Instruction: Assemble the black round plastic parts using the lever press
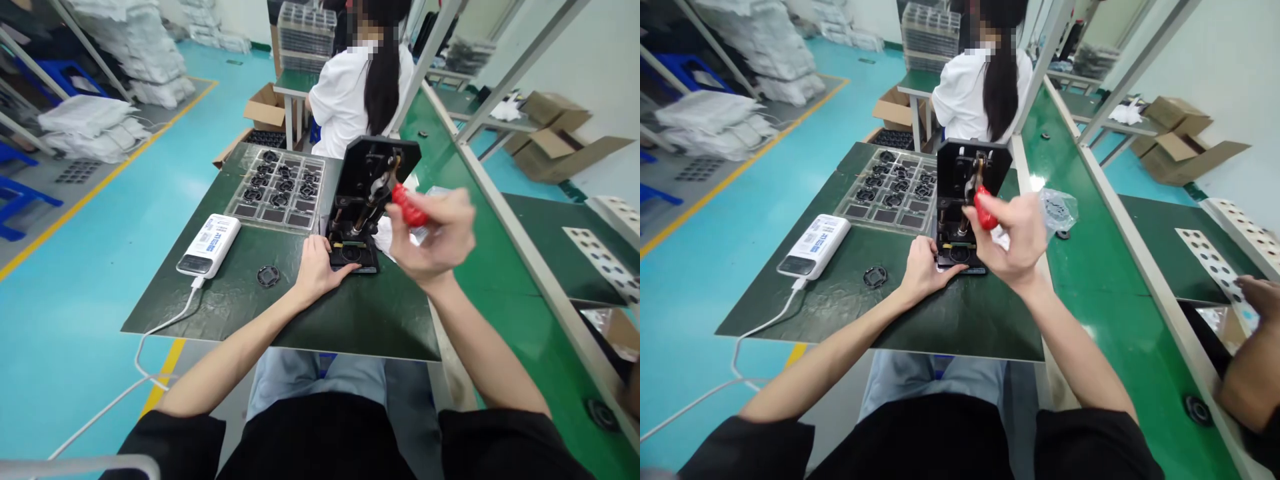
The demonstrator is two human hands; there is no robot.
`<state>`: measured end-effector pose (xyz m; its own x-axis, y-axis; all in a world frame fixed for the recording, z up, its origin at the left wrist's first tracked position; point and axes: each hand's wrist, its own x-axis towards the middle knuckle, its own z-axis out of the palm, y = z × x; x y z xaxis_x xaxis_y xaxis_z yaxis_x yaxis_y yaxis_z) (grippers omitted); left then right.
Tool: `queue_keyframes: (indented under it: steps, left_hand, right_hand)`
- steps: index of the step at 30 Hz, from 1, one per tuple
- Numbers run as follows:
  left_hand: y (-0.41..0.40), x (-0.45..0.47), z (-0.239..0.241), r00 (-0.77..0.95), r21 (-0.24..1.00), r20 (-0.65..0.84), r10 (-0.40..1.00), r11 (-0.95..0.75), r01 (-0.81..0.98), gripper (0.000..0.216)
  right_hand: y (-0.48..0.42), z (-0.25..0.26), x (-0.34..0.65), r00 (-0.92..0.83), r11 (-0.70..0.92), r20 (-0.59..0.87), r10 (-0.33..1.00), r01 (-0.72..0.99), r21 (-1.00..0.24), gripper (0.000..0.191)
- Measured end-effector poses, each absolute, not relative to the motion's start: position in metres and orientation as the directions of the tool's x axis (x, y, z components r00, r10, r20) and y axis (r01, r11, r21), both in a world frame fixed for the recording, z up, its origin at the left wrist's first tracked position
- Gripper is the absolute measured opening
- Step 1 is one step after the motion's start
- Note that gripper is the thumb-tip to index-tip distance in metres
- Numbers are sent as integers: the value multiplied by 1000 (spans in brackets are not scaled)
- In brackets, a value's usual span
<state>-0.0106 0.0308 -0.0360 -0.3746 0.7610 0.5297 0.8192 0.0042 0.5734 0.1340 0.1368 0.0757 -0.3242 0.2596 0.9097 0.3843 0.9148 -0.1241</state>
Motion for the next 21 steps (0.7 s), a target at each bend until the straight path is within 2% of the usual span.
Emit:
queue_keyframes:
  steps: [4,6,7,9,11,13,14,15,17,19,20,21]
  left_hand:
    - [30,-11,-36,-371,567,531,761,6,823,64]
    - [30,-11,-36,-370,565,526,766,10,825,64]
    - [30,-11,-35,-368,564,522,770,13,826,64]
    - [30,-12,-35,-367,563,514,776,18,826,63]
    - [30,-12,-35,-366,563,504,782,24,826,62]
    - [30,-11,-34,-363,564,490,792,30,826,61]
    - [30,-11,-33,-359,563,481,799,32,826,61]
    - [30,-12,-32,-351,563,472,809,31,826,60]
    - [27,-17,-25,-316,564,443,839,14,825,57]
    - [26,-29,-12,-250,589,377,892,-23,808,49]
    - [26,-39,-4,-221,605,337,915,-31,796,43]
    - [27,-51,5,-212,620,295,932,-18,785,36]
  right_hand:
    - [126,71,142,-293,911,954,67,409,62,25]
    - [126,100,141,-290,917,955,68,395,55,25]
    - [128,120,139,-284,927,951,119,376,-4,25]
    - [141,164,130,-325,913,886,332,348,-215,28]
    - [164,198,116,-500,849,688,527,352,-394,35]
    - [191,211,104,-577,695,407,708,466,-547,49]
    - [201,207,102,-557,618,318,767,508,-600,52]
    - [208,198,103,-506,564,303,808,515,-646,52]
    - [205,163,116,-321,562,461,827,434,-704,48]
    - [182,118,137,-129,638,641,757,358,-682,46]
    - [167,94,148,-125,642,650,749,379,-667,50]
    - [151,72,157,-202,629,608,768,420,-655,52]
